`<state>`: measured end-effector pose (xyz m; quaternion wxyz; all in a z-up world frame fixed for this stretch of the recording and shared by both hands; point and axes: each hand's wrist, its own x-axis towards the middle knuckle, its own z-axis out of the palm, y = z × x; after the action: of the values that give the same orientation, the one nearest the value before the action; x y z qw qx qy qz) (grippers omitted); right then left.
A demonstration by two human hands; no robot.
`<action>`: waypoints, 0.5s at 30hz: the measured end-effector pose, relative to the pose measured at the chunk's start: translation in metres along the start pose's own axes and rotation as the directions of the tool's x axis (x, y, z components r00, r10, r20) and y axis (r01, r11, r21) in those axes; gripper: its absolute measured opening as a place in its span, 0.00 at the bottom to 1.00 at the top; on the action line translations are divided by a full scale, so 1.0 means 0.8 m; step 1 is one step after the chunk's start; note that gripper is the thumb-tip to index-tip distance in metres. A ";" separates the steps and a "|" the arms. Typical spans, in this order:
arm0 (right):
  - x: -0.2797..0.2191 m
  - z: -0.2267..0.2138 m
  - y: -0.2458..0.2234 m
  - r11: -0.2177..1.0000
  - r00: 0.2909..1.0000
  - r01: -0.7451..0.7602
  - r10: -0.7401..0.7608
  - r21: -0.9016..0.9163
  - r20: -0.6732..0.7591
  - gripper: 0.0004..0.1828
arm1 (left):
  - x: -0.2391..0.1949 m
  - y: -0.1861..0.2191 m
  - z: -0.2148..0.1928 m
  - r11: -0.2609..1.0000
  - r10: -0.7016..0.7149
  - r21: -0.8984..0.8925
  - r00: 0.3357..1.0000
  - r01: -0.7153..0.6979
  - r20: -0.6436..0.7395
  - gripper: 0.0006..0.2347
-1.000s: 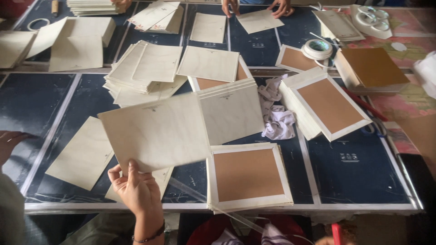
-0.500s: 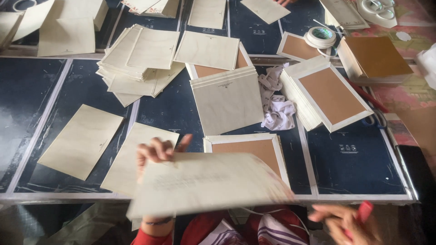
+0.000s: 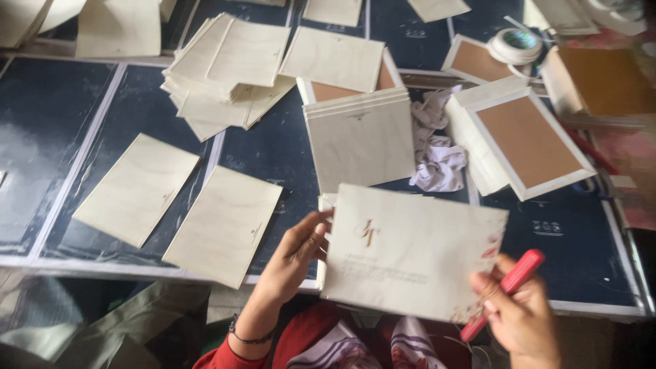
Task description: Inspecting printed invitation cards for quality control by picking them up, opening them, and restacking them.
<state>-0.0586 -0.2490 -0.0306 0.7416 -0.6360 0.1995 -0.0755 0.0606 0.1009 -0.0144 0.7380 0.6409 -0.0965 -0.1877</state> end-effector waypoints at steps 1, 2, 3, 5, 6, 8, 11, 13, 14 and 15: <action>0.009 -0.006 0.005 1.000 1.000 -0.015 0.016 -0.003 0.012 0.13 | -0.009 0.002 0.005 1.000 -0.012 -0.002 1.000 0.012 -0.016 0.25; 0.019 -0.012 0.009 1.000 1.000 0.007 -0.007 -0.026 0.012 0.11 | -0.017 0.004 0.011 0.998 -0.032 -0.062 0.999 0.029 -0.039 0.16; 0.032 -0.016 0.012 0.998 0.999 0.035 -0.035 -0.046 0.014 0.13 | -0.023 0.008 0.016 0.992 -0.047 -0.120 0.997 0.039 -0.062 0.12; 0.035 -0.002 0.003 0.998 0.998 0.030 -0.026 -0.062 0.063 0.13 | -0.034 0.002 0.016 0.993 -0.071 -0.102 0.988 0.057 -0.135 0.08; 0.037 0.005 -0.002 0.997 0.995 0.035 -0.027 -0.075 0.099 0.13 | -0.039 -0.001 0.016 0.994 -0.088 -0.084 0.977 0.073 -0.193 0.09; 0.041 0.013 -0.003 0.991 0.994 -0.007 0.022 -0.136 0.103 0.18 | -0.040 -0.010 0.012 0.995 -0.096 -0.028 0.964 0.092 -0.249 0.08; 0.047 0.018 0.002 0.961 0.998 -0.007 0.025 -0.277 0.061 0.34 | -0.039 -0.029 0.011 0.986 -0.097 0.095 0.943 0.134 -0.319 0.07; 0.050 0.019 0.010 0.934 1.000 0.023 -0.016 -0.356 0.023 0.38 | -0.037 -0.043 0.010 0.974 -0.097 0.163 0.936 0.160 -0.337 0.06; 0.052 0.019 0.015 0.937 0.995 0.098 -0.084 -0.334 0.056 0.36 | -0.036 -0.051 0.009 0.957 -0.080 0.235 0.935 0.169 -0.346 0.06; 0.054 0.020 0.019 0.935 0.984 0.174 -0.155 -0.309 0.087 0.35 | -0.034 -0.058 0.008 0.935 -0.061 0.307 0.933 0.177 -0.353 0.05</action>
<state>-0.0155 -0.2475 -0.0522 0.6275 -0.7626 0.1322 -0.0848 0.0263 0.1010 -0.0562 0.6112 0.7839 0.0409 -0.1008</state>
